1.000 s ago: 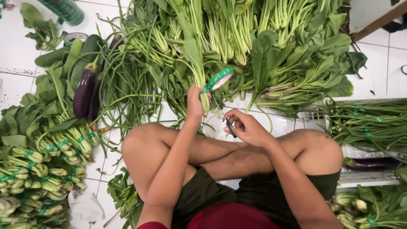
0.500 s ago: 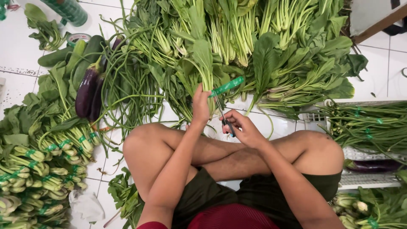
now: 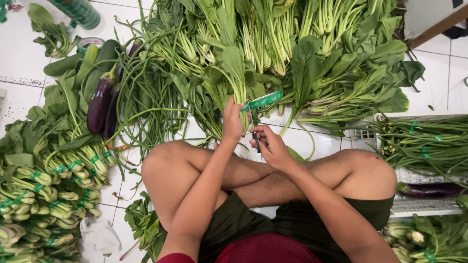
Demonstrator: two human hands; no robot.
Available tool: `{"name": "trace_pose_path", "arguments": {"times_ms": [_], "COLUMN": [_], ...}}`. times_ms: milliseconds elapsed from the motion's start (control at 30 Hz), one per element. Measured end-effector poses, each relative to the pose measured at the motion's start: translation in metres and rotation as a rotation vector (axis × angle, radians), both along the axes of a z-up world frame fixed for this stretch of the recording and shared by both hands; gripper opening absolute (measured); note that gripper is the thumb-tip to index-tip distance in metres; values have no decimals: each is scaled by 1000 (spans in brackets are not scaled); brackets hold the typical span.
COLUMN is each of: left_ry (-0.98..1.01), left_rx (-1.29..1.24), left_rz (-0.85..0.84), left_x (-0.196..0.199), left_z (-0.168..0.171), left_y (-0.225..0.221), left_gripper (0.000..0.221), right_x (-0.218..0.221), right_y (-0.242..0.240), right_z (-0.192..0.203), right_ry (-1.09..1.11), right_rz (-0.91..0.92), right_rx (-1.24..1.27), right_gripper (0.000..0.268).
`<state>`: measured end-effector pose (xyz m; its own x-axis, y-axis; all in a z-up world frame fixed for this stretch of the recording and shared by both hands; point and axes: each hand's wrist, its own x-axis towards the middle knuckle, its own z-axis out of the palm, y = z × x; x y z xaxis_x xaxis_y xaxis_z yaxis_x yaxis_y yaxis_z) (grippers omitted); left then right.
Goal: Bundling leafy green vegetables using tape and scissors
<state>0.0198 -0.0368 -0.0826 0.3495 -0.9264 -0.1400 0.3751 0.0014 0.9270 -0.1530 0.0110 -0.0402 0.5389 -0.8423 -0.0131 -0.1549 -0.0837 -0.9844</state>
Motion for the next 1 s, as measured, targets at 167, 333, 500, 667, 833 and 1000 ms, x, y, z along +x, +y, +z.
{"name": "trace_pose_path", "arguments": {"times_ms": [167, 333, 500, 667, 833, 1000], "left_ry": [14, 45, -20, -10, -45, -131], "left_rx": [8, -69, -105, -110, -138, -261], "left_rz": [1, -24, -27, -11, -22, -109], "left_x": [-5, 2, 11, -2, 1, -5], "left_z": [11, -9, -17, 24, 38, 63], "left_y": [2, -5, -4, 8, 15, 31], "left_gripper": [26, 23, 24, 19, 18, 19], "right_x": [2, 1, 3, 4, 3, 1], "right_y": [-1, -1, -1, 0, -6, -16], "right_z": [-3, -1, 13, 34, 40, 53], "right_ry": [12, 61, 157, 224, 299, 590], "right_rz": [-17, -22, -17, -6, -93, -244], "right_rx": [14, -33, -129, -138, -115, -123], "right_gripper": [25, 25, 32, 35, 37, 43]}}
